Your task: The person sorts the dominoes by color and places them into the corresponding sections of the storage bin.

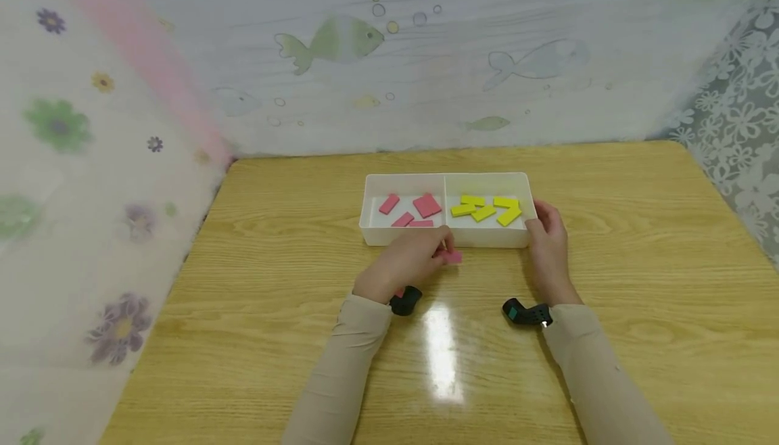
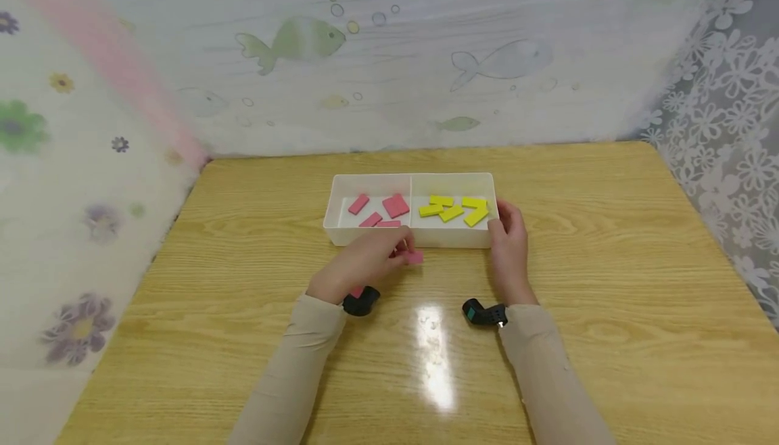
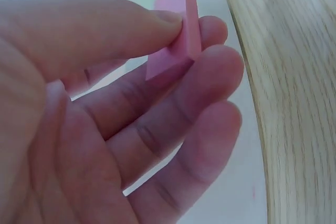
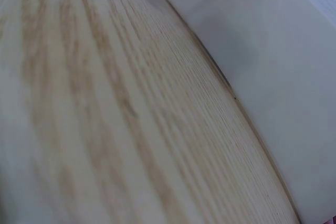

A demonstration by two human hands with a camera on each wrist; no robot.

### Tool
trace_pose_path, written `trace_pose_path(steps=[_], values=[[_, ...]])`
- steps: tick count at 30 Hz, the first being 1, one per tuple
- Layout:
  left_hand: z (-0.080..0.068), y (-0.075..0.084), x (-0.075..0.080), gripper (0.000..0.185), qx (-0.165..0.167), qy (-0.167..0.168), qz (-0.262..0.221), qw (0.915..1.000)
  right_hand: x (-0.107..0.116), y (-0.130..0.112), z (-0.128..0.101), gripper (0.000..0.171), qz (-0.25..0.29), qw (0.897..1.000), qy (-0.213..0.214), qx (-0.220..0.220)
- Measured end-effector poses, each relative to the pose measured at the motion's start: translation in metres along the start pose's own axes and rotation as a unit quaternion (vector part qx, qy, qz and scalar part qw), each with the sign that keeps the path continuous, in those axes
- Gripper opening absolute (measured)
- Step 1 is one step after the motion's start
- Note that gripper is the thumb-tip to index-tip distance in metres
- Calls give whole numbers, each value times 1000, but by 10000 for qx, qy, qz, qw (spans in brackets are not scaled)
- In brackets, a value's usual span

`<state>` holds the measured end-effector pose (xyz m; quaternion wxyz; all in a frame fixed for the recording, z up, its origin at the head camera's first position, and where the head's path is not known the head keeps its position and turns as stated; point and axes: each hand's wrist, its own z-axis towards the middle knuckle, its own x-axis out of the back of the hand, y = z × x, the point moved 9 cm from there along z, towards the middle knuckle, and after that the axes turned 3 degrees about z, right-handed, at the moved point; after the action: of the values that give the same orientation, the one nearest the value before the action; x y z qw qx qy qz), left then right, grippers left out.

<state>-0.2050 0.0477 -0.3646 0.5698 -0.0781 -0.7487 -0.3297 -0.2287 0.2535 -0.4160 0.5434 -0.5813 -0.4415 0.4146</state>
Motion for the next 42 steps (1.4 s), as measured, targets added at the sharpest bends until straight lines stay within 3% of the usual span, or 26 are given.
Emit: trace_pose_path(steps=[8,19,32,37,42], values=[[-3,0,5,14,-214,104,-122,9996,0,0,-1,42,53,10000,-11,24],[-9,-4,13,16,-508,-72,-586,9970,0,0,-3,42,33,10000,-24,-1],[-16,-17,26,25,-83,-117,-1180,9929,1,0,-3,42,75,10000,20,-43],[-17,-17,32,24,-105,-49,-1231,9923,1,0,-3,41,120,9999,35,-29],[-19,-22,36,22,81,50,-1198,9927,0,0,-1,41,200,9998,17,0]])
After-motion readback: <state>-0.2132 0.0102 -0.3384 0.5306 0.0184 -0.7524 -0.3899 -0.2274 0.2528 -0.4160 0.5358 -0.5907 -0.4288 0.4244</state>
